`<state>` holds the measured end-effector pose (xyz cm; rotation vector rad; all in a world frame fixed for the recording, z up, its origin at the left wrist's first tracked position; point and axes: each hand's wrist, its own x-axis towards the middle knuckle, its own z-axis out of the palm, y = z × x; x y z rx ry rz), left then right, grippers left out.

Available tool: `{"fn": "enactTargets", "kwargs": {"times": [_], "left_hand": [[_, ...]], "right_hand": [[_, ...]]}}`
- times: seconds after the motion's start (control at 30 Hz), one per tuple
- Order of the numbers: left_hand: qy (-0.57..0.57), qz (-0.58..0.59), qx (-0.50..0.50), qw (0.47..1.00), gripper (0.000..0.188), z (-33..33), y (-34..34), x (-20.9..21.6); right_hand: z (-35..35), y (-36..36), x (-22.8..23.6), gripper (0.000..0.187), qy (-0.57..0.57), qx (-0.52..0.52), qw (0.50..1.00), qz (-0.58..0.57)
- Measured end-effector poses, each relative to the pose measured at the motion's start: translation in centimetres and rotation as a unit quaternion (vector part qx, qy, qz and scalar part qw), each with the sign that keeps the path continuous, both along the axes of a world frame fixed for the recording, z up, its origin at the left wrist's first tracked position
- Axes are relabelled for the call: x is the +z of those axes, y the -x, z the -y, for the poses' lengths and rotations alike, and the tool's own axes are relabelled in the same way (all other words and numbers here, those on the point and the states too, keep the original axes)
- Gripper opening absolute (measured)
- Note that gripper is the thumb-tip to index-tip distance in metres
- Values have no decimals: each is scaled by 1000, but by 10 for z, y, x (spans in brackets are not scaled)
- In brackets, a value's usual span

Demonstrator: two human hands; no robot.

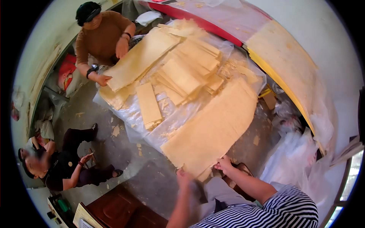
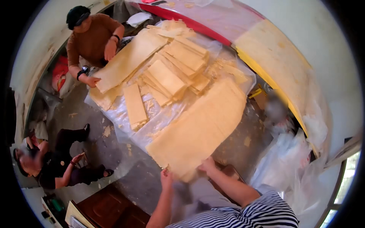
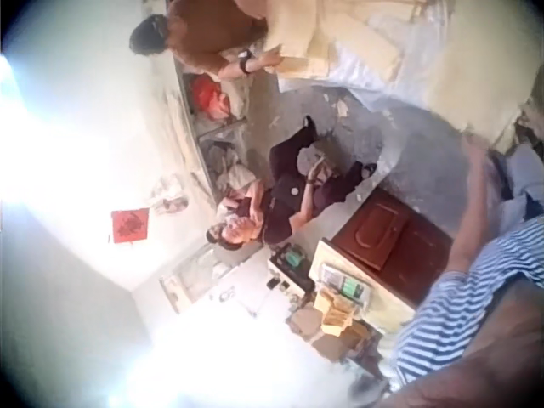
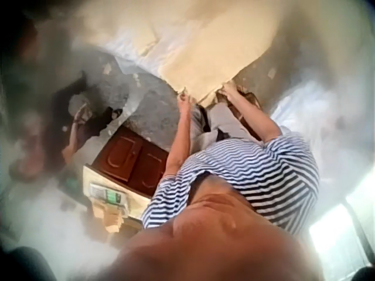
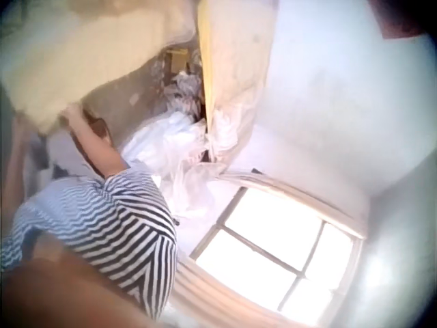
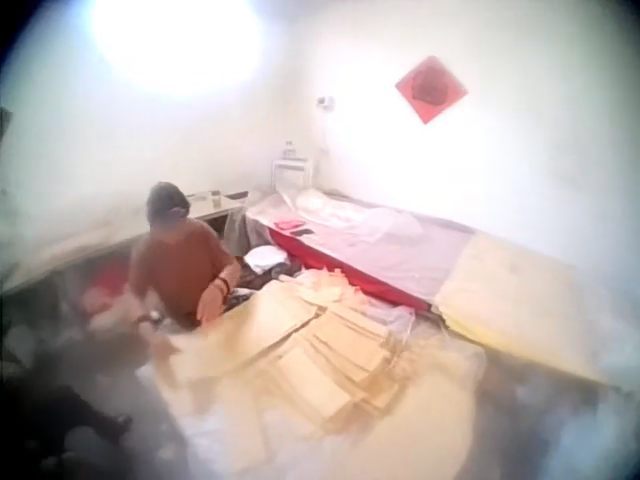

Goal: The person handles large tan sheets by folding, smoothing, and stacking them onto a table, eventually moving a finished stack onto a scale.

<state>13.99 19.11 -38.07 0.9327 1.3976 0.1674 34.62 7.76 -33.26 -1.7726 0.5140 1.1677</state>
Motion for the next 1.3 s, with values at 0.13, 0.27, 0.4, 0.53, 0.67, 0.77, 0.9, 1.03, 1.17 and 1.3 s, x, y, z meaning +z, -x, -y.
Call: {"fn": "enactTargets", "kwargs": {"times": [0.13,0.27,0.4,0.53,0.67,0.77,0.9,1.03,1.17,1.3], "left_hand": [[-139,-44,-31,989,37,-28,-17,14],[-162,-30,-4,986,34,-45,-23,20],[-271,-65,-31,960,24,-43,-19,-1],[-324,-46,-85,941,25,-38,-37,-7],[-443,-79,-23,893,24,-35,-42,1],[-486,-119,35,865,25,-22,-34,-3],[-416,-57,79,904,27,-7,-30,-10],[-387,-27,81,918,31,-3,-32,7],[-427,-96,-22,899,33,-11,-33,17],[-436,-189,-46,879,36,-11,-40,20]], "right_hand": [[-17,-6,-7,21,-77,-3,996,-46],[3,-22,-36,25,-86,83,990,-75],[20,-47,-35,42,-111,45,977,-175],[27,-64,-34,41,-126,195,957,-175],[9,-57,-4,28,-179,573,794,96],[-12,-56,-7,28,-253,503,599,569],[-38,-45,-29,57,-228,530,496,649],[-40,-20,-33,64,-204,555,464,659],[-40,-11,-31,65,-165,548,459,679],[-45,6,-25,63,-116,566,447,682]]}}
